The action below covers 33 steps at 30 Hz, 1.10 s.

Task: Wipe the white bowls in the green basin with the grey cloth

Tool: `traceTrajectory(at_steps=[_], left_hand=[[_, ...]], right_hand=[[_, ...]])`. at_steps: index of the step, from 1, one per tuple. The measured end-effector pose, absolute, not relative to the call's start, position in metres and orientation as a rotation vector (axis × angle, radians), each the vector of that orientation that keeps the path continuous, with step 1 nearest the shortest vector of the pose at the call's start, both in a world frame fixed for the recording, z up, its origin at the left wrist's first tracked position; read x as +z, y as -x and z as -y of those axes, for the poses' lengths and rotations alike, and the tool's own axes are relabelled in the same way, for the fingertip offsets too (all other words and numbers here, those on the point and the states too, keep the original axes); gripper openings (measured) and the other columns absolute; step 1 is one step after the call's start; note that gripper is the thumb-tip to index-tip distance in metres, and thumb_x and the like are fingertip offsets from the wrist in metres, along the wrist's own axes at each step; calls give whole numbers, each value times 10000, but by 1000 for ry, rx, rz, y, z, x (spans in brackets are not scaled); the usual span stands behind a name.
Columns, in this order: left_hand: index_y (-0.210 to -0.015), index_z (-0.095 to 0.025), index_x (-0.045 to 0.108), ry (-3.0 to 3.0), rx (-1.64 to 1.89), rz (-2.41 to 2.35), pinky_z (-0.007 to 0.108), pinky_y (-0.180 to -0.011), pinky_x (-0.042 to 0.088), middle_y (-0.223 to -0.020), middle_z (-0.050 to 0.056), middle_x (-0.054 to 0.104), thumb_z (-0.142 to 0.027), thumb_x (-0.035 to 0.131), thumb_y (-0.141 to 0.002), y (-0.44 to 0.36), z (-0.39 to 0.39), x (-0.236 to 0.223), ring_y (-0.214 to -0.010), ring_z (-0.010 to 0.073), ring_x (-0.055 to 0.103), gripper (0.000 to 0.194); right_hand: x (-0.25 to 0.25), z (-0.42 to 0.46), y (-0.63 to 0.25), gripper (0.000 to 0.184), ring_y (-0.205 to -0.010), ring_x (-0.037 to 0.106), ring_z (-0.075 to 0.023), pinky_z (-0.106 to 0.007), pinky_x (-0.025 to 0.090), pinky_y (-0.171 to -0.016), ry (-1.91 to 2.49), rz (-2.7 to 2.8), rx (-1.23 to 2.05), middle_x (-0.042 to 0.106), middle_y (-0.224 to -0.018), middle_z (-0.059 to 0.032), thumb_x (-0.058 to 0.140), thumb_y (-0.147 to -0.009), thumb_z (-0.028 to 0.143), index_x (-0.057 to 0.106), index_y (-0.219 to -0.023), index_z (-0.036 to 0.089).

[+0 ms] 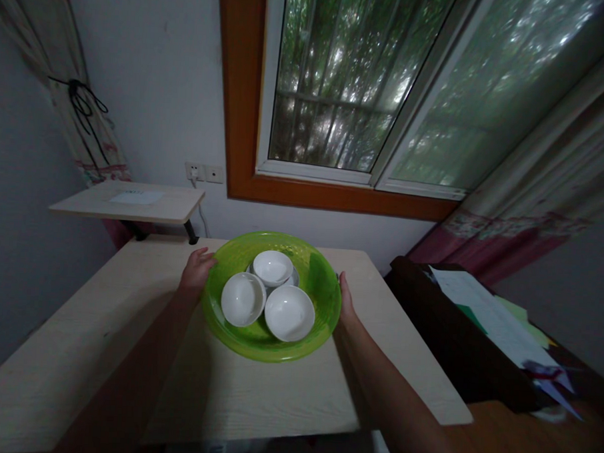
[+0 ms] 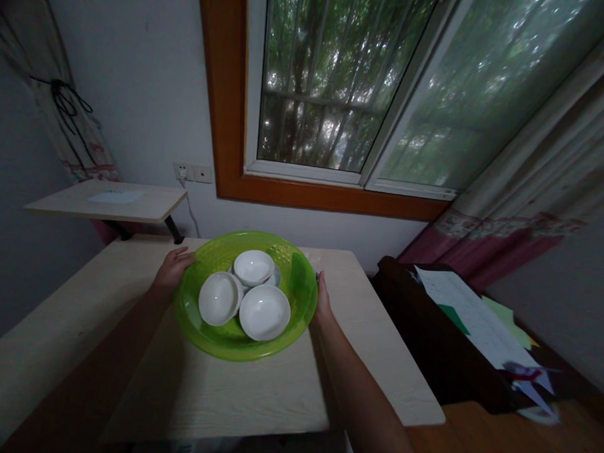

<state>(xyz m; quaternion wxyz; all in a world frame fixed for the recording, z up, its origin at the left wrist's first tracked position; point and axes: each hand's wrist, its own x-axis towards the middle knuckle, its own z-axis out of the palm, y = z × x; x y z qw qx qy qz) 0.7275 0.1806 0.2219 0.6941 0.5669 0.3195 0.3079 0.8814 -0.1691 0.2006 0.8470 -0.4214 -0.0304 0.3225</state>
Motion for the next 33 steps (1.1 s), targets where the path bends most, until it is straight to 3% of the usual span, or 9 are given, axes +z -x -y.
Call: traceTrajectory(at_steps=[2,5,13,21,33], left_hand=[[-1255,-219,599,-1299,754,-735,329,-867,560,-1357,140,637,-226,820,-679,-718,-176,216,-1064,241,695,617],[-1323,-229,564,-1324,672,-697,306,-748,574,-1418,142,606,-262,808,-696,-699,-165,210,-949,221,712,673],[-1310,-180,607,-1384,614,-671,264,-675,578,-1252,115,713,-159,780,-635,-686,-164,211,-851,186,724,697],[-1398,-159,598,-1443,497,-584,267,-727,591,-1364,131,694,-125,733,-712,-711,-181,221,-892,187,743,701],[-1411,-190,645,-1839,355,-614,286,-764,589,-1246,99,761,-46,605,-757,-744,-191,247,-888,204,750,671]], right_hand=[[196,175,-874,631,-1280,663,-314,-558,452,-1157,868,53,680,798,-1145,-95,327,-1003,691,733,-1219,259],[189,187,-864,599,-1290,655,-320,-568,453,-1155,853,59,652,795,-1159,-96,366,-997,686,732,-1210,263],[184,201,-857,479,-1271,669,-302,-532,470,-1154,809,43,609,797,-1160,-69,495,-989,616,735,-1197,256],[195,187,-873,637,-1267,670,-308,-506,459,-1156,829,65,722,776,-1221,-97,319,-1019,678,728,-1224,235],[206,162,-912,768,-1248,681,-301,-502,441,-1159,941,141,886,794,-1157,-111,229,-981,771,724,-1202,225]])
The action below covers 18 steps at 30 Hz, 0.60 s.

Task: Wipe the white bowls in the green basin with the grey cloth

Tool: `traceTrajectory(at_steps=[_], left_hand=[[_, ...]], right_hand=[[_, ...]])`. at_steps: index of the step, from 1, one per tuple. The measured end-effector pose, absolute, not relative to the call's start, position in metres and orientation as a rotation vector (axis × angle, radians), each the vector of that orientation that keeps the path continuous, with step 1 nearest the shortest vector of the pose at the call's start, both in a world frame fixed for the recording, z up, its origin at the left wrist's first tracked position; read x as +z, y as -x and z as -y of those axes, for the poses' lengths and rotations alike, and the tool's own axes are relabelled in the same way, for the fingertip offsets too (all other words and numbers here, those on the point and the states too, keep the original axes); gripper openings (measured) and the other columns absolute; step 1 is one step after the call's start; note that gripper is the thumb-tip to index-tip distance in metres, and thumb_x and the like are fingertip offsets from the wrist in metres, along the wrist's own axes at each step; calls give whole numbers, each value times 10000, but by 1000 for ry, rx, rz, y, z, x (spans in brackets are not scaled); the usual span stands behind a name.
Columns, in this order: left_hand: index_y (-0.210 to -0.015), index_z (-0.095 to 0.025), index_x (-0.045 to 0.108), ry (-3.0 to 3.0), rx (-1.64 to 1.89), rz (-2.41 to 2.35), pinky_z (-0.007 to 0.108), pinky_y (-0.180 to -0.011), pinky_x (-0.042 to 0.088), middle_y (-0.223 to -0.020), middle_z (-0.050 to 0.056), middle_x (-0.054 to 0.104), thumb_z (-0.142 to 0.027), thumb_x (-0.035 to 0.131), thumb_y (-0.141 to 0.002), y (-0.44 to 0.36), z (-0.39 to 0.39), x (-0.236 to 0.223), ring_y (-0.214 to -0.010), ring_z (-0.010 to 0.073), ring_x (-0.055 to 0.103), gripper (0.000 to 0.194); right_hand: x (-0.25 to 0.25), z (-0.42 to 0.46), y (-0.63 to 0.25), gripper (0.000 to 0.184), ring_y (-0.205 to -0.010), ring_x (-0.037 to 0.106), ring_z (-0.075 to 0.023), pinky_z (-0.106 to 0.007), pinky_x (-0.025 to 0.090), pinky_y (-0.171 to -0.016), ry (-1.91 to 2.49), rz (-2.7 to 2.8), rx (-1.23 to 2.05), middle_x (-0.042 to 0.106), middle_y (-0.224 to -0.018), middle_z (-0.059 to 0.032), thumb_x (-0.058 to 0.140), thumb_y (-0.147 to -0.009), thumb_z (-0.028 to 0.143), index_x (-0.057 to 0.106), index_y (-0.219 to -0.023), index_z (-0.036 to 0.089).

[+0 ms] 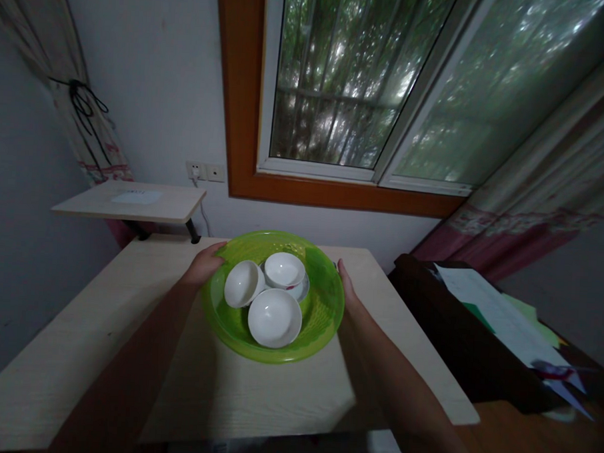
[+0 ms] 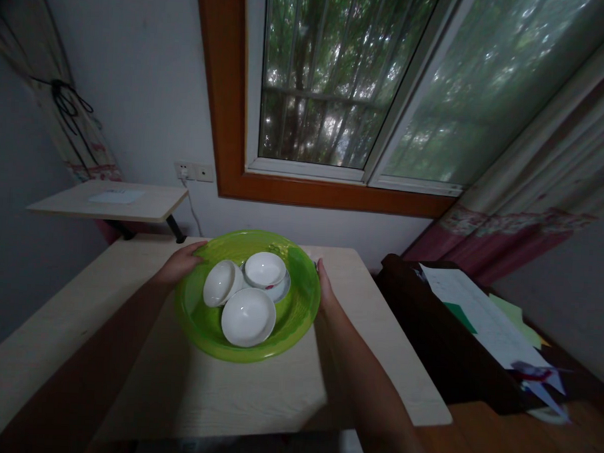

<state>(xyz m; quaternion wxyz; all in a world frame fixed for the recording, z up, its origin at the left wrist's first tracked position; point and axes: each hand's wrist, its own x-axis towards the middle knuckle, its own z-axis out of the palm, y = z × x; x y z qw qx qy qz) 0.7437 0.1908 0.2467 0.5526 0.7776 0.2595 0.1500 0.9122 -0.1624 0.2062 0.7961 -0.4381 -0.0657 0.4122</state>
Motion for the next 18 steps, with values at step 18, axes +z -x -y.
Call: traceTrajectory(at_steps=[18], left_hand=[[-1440,-205,617,-1896,380,-649,285,-771,593,-1174,94,780,-99,633,-796,-754,-203,225,-899,202,748,652]], right_hand=[[193,185,-902,642,-1209,702,-316,-530,487,-1116,933,116,812,797,-1143,-108,306,-1019,680,698,-1266,237]])
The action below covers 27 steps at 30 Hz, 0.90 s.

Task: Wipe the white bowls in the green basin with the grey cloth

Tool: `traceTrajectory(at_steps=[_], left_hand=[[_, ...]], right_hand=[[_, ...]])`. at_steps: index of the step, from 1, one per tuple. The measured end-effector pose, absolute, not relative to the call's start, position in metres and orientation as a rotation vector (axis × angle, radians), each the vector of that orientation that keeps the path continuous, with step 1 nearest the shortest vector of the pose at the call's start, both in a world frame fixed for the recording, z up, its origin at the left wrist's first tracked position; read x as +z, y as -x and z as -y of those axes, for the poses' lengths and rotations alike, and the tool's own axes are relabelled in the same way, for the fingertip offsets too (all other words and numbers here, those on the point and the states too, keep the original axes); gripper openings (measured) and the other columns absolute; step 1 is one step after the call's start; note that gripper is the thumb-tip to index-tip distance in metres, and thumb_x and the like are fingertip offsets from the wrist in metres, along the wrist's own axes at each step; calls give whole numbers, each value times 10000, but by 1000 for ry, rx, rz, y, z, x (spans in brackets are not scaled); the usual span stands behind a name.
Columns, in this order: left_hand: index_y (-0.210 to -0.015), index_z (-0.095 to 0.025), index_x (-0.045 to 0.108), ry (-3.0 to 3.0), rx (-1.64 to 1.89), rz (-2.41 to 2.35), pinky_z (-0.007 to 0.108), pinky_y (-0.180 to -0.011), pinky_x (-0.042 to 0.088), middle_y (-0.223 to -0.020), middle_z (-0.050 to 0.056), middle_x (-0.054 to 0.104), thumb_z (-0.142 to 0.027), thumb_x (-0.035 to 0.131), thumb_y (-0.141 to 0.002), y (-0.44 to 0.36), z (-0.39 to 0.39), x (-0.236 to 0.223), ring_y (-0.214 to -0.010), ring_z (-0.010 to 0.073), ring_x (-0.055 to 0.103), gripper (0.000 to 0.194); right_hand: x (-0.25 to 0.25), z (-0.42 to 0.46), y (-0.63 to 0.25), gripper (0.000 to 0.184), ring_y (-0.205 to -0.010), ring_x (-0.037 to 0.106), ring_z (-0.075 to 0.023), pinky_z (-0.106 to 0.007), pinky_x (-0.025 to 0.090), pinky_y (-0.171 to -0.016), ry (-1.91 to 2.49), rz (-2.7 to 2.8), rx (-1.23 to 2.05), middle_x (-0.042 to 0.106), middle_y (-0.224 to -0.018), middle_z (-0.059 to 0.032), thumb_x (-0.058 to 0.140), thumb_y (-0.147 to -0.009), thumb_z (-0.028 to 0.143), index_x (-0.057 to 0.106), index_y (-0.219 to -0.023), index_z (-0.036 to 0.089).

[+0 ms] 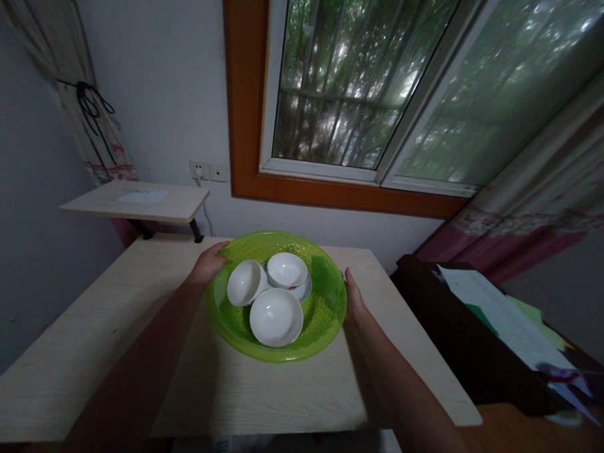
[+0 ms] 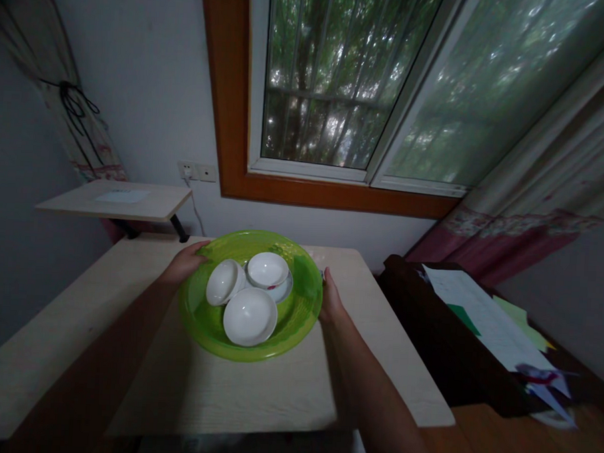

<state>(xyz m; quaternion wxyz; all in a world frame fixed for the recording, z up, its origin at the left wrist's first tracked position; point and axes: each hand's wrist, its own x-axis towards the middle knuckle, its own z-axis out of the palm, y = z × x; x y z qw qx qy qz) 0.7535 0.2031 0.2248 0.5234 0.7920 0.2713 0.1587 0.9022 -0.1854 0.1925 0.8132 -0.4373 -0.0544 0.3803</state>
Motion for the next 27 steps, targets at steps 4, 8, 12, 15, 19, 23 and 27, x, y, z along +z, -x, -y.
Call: traceTrajectory(at_steps=[4,8,12,15,19,23,27], left_hand=[[-1431,-211,623,-1899,397,-652,287,-781,592,-1202,83,774,-107,623,-806,-752,-199,229,-933,207,745,634],[-1400,-212,650,-1909,390,-644,284,-801,584,-1246,80,761,-82,621,-792,-748,-192,238,-966,212,740,622],[-1440,-204,622,-1892,381,-651,289,-785,586,-1229,95,765,-95,641,-792,-746,-191,241,-946,218,736,658],[-1457,-209,609,-1903,387,-648,283,-781,587,-1241,96,761,-102,648,-786,-748,-193,238,-963,216,732,681],[-1455,-200,608,-1894,385,-642,291,-811,585,-1247,98,757,-88,632,-790,-749,-196,235,-958,207,734,674],[-1441,-198,623,-1898,372,-632,312,-843,582,-1161,86,784,-91,624,-801,-747,-194,238,-942,220,738,649],[-1449,-203,618,-1914,367,-630,308,-850,582,-1172,85,782,-89,605,-791,-746,-193,239,-935,212,738,668]], right_hand=[[184,211,-894,548,-1193,712,-294,-505,481,-1133,912,75,757,804,-1121,-95,373,-1034,621,711,-1222,233],[185,222,-888,560,-1195,712,-285,-495,472,-1142,924,70,779,802,-1128,-97,376,-1039,623,715,-1220,216],[192,209,-889,562,-1182,717,-298,-512,470,-1137,943,70,764,801,-1127,-106,370,-1033,626,721,-1186,215],[198,192,-895,615,-1216,699,-308,-514,457,-1144,961,108,827,793,-1154,-123,342,-1019,664,714,-1203,211],[202,171,-907,716,-1260,672,-307,-515,425,-1169,974,136,913,784,-1185,-126,266,-1002,724,700,-1248,210],[199,162,-914,718,-1270,666,-299,-506,413,-1180,971,129,918,786,-1185,-111,260,-1000,734,709,-1228,222],[198,167,-910,714,-1265,669,-297,-510,419,-1176,979,118,912,788,-1177,-111,255,-1007,724,717,-1205,217]])
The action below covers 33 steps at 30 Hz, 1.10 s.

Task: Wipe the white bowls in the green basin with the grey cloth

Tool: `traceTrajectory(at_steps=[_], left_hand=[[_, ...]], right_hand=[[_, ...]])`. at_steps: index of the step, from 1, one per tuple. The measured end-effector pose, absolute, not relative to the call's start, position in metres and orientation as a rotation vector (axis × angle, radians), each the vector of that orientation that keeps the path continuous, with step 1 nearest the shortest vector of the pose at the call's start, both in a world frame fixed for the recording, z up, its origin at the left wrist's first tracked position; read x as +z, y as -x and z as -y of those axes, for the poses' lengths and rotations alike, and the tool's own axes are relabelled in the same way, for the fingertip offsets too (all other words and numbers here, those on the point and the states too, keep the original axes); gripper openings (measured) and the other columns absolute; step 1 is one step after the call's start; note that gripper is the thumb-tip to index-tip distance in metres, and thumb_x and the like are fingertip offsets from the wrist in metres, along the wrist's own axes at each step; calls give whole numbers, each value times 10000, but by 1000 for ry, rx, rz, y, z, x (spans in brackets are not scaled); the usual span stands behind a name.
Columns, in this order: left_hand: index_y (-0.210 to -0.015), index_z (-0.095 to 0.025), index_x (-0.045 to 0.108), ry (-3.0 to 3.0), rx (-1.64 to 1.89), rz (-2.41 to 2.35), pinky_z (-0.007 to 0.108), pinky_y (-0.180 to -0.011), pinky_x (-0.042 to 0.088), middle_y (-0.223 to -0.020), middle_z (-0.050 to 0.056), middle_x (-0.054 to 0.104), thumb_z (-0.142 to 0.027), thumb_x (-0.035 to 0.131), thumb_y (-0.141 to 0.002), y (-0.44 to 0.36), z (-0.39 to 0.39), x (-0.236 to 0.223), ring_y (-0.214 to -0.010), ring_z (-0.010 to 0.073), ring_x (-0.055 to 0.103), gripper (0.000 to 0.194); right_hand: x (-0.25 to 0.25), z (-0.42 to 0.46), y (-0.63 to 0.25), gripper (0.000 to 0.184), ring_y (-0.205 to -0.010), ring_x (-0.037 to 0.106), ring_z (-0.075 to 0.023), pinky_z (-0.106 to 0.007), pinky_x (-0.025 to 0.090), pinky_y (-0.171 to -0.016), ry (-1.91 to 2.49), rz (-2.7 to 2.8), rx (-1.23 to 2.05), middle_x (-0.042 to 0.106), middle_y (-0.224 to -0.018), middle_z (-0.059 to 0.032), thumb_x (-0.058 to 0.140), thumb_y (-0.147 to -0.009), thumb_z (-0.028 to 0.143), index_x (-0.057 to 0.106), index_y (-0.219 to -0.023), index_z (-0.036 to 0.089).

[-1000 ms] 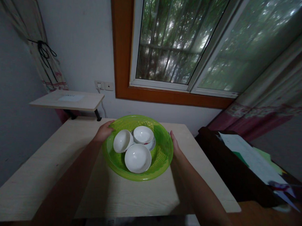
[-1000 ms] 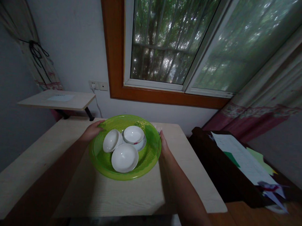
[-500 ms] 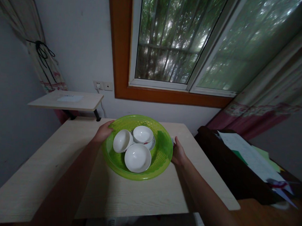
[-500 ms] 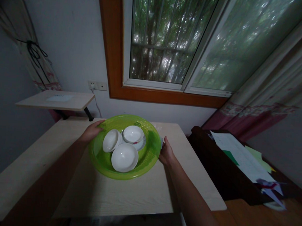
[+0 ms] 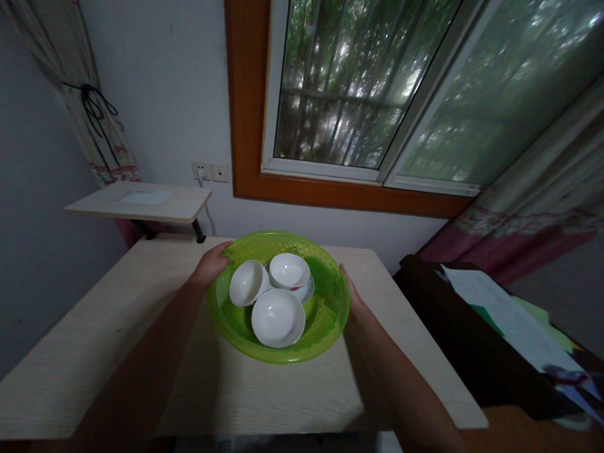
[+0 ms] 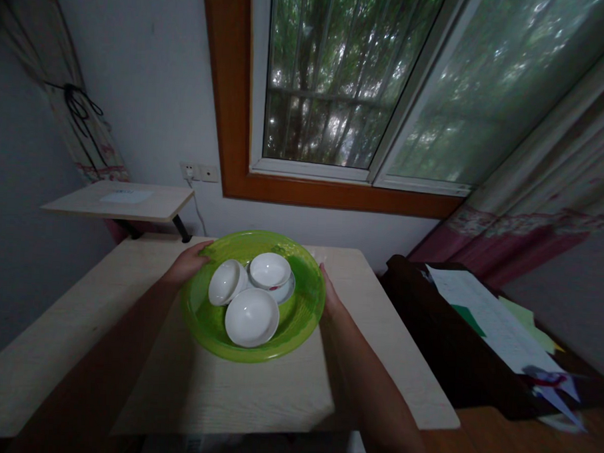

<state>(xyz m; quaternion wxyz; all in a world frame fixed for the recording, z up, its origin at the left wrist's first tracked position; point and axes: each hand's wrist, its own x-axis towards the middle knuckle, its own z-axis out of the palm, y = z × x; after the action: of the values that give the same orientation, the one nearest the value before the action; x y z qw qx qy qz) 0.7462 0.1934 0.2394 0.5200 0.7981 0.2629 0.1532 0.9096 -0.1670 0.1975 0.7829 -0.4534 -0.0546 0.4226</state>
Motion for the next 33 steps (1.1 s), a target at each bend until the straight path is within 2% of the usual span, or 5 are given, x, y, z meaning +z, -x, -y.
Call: traceTrajectory(at_steps=[12,18,23,28,33], left_hand=[[-1416,-218,644,-1895,388,-617,306,-845,585,-1292,95,741,-95,614,-782,-745,-191,240,-967,217,741,647],[-1424,-224,633,-1901,384,-600,274,-822,578,-1291,78,745,-92,610,-784,-746,-194,235,-977,203,739,654],[-1453,-212,612,-1910,382,-633,279,-826,573,-1298,98,739,-97,610,-794,-745,-194,236,-962,203,738,669],[-1405,-226,655,-1906,383,-618,301,-858,576,-1219,82,771,-112,637,-801,-746,-193,236,-966,218,741,614],[-1396,-235,661,-1886,405,-605,306,-848,583,-1205,74,774,-135,660,-811,-745,-194,233,-947,216,744,593]], right_hand=[[207,214,-868,477,-1288,651,-339,-587,457,-1145,911,2,610,794,-1150,-104,446,-995,619,734,-1105,254],[207,222,-862,338,-1279,660,-301,-517,430,-1197,880,-45,463,806,-1103,-70,522,-989,488,748,-1079,253],[207,213,-858,242,-1166,724,-297,-516,495,-1147,833,-78,480,814,-1072,-53,563,-957,376,754,-1041,255],[196,209,-860,240,-1051,766,-289,-514,550,-1088,866,-130,625,822,-1016,-56,567,-918,253,751,-1068,217],[188,217,-872,236,-1083,754,-288,-495,575,-1053,925,-135,430,816,-1050,-44,571,-916,298,763,-1041,241]])
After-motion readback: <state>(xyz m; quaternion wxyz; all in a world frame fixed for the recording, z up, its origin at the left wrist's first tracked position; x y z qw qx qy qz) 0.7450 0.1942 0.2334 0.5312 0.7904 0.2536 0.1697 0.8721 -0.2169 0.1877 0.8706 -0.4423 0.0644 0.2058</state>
